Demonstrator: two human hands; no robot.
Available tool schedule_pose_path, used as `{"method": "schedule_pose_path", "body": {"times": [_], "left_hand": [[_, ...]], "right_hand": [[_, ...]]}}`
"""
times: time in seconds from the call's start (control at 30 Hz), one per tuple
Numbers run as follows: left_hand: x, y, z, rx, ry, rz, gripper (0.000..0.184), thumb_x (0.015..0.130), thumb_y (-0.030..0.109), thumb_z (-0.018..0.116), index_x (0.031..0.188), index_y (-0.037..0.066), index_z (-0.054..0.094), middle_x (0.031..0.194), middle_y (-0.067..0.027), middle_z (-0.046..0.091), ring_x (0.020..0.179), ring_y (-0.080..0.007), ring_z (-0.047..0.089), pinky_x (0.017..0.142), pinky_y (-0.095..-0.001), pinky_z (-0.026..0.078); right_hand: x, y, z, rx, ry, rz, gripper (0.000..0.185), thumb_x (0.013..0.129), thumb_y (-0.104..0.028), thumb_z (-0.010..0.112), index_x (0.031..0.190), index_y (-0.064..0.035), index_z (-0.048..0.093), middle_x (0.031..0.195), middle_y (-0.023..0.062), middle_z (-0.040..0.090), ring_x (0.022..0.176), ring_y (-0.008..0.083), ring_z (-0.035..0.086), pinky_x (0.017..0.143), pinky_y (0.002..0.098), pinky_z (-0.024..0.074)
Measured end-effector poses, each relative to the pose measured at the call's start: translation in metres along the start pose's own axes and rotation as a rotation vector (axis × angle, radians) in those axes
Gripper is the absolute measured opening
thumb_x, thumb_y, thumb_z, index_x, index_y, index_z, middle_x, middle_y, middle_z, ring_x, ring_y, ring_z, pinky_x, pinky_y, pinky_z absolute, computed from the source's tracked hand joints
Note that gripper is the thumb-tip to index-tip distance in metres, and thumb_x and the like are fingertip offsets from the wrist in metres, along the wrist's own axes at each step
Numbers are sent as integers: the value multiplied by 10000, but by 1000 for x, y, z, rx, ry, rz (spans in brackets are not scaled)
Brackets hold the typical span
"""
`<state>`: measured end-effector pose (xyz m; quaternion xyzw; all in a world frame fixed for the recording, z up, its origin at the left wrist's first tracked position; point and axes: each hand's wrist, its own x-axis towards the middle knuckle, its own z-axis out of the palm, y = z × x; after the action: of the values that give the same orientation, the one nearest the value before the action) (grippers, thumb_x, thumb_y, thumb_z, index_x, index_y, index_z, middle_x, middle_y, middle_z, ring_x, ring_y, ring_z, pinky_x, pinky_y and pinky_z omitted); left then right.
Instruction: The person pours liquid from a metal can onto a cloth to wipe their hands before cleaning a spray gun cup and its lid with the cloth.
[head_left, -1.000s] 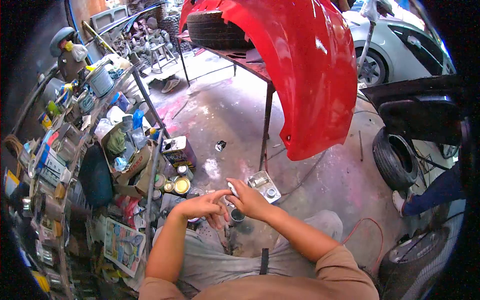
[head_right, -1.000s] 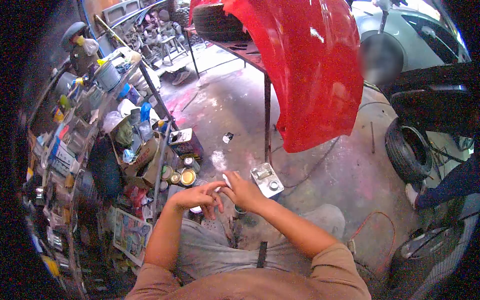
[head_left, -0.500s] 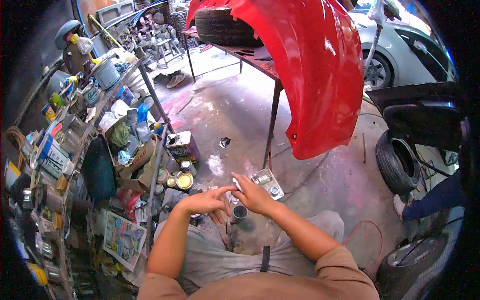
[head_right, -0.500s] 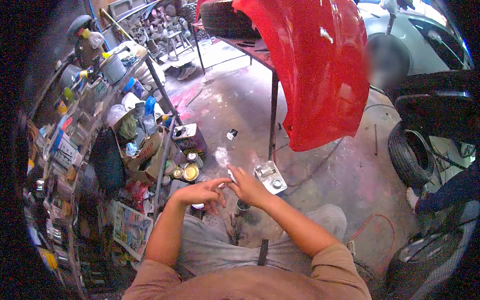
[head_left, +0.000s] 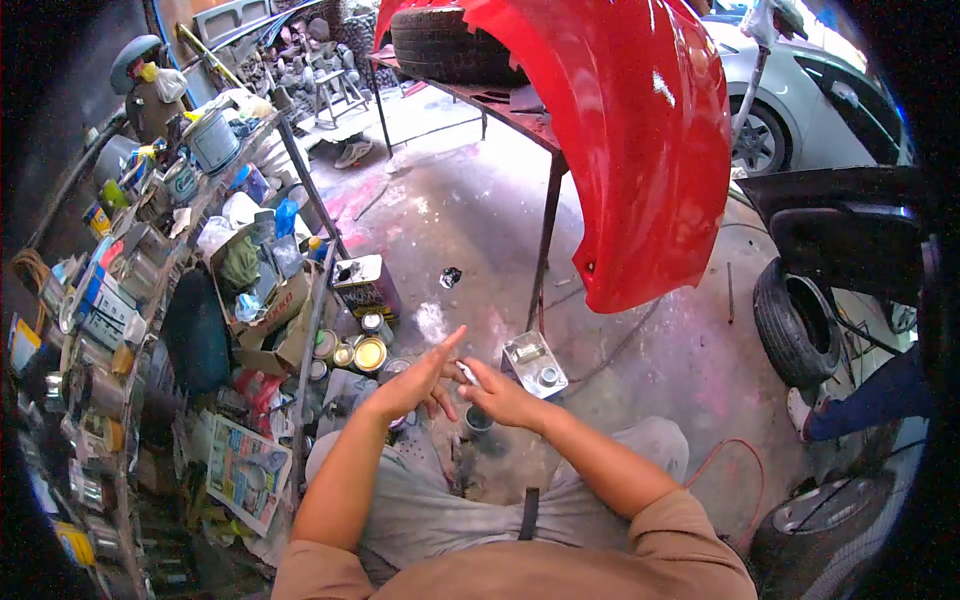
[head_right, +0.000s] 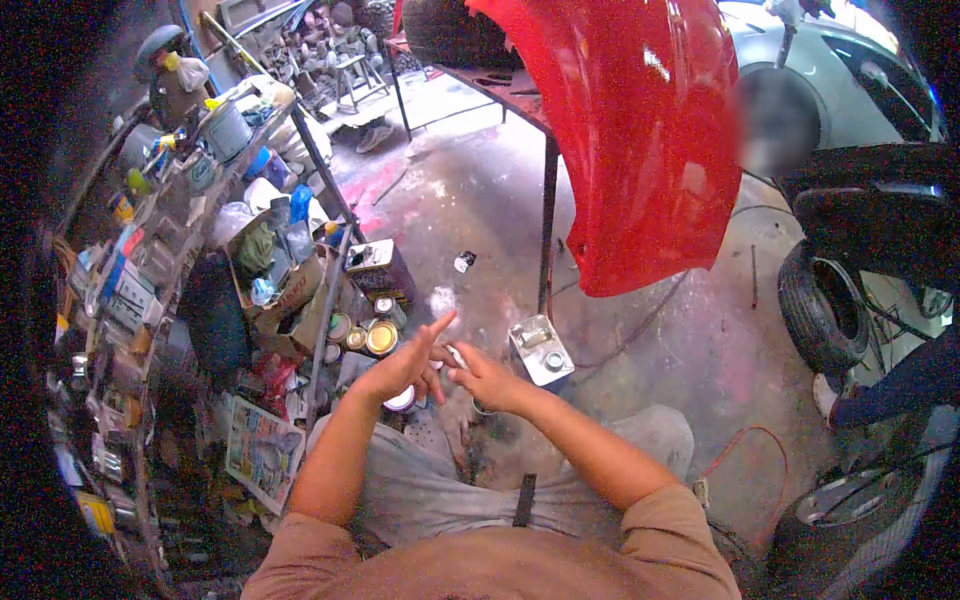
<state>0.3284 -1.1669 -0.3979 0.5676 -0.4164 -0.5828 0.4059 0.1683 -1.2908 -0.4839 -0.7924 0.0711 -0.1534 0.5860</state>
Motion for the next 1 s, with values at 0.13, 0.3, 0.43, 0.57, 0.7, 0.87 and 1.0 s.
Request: {"method": "schedule_pose_path", "body": {"times": [0.13,0.3,0.43,0.57,0.7,0.87,1.0], "left_hand": [[2,-2,1,-115,-37,11,972,850,858,213,1581,270,-39,1517,-288,331,714,-233,701,509,-268,454],[6,-6,2,-105,58,12,1050,805,897,237,1581,247,-39,1471,-291,395,674,-245,699,455,-267,466],[7,-5,-6,-179,15,15,1082,797,907,230,1584,203,-9,1462,-305,393,670,-234,691,449,-269,470],[9,-9,0,-263,58,7,1065,807,902,213,1585,207,0,1517,-328,292,680,-234,693,452,-268,466],[13,-9,3,-281,88,19,1047,820,890,208,1585,204,7,1532,-328,257,695,-236,695,468,-272,479],[13,-9,-7,-276,68,-16,1063,814,892,214,1585,189,10,1433,-242,438,688,-231,686,489,-264,488],[12,-7,-5,-271,116,23,1069,810,896,224,1585,194,6,1425,-209,454,748,-240,692,494,-273,489]], "right_hand": [[1,-21,-16,-264,7,95,368,999,-327,522,1183,-9,507,1126,267,591,1058,454,565,870,492,454],[3,-26,-14,-494,136,184,348,990,-362,542,1002,-14,534,895,254,635,869,452,618,722,502,471],[5,-40,-17,-435,194,192,335,980,-321,570,1116,-15,572,977,229,645,956,413,617,788,454,477],[7,-18,-14,-381,220,-56,385,981,-291,564,1238,-7,523,1143,235,594,1040,418,593,836,463,485],[7,-24,-14,-514,217,193,390,972,-342,570,1187,-17,566,1068,236,633,984,420,620,803,486,490],[5,-24,-10,-499,327,102,415,962,-430,563,973,-16,599,955,232,653,904,413,639,727,496,490],[5,-29,-17,-564,216,145,412,979,-422,540,999,-19,626,946,230,663,912,416,636,737,479,496]]}}
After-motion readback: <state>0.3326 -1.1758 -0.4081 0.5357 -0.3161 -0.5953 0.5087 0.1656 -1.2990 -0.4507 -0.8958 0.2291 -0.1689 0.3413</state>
